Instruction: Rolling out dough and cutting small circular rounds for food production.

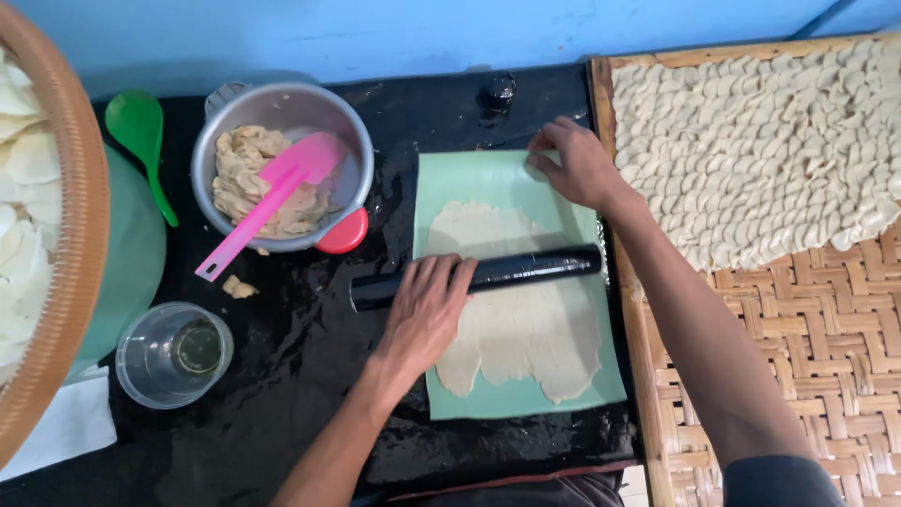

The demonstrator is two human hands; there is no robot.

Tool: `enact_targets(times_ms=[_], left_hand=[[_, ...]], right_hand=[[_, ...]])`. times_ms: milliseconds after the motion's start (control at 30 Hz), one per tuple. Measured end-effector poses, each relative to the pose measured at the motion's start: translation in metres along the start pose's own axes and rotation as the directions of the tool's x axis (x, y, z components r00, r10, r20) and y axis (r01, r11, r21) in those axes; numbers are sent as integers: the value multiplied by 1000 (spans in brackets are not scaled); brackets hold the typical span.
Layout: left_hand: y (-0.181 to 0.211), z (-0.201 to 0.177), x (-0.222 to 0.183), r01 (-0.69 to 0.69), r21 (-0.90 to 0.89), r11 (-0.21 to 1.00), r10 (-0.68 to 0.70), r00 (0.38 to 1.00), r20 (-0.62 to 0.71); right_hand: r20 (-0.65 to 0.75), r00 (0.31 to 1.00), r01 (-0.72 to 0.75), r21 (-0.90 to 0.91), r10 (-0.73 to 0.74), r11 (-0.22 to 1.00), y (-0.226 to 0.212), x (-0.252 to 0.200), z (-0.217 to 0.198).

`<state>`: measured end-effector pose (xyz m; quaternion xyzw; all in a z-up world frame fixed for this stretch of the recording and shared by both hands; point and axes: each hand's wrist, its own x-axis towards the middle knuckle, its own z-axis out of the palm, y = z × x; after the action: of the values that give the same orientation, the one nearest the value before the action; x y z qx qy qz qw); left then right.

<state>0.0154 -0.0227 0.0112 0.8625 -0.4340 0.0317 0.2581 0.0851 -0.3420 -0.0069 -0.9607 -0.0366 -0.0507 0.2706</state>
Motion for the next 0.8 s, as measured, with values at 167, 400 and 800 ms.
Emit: enact_targets(times_ms=[167,400,800], left_hand=[[-22,3,22,-8,53,999,10,999,-40],[-13,-16,30,-34,5,999,35,999,-32],[1,21,35,50,161,986,-52,999,4]], right_hand=[[-259,962,65,-89,-86,994,-6,30,9],[-271,959,46,-137,-82,990,-69,-21,-2],[-146,975,-200,-274,165,941,-87,-113,28]])
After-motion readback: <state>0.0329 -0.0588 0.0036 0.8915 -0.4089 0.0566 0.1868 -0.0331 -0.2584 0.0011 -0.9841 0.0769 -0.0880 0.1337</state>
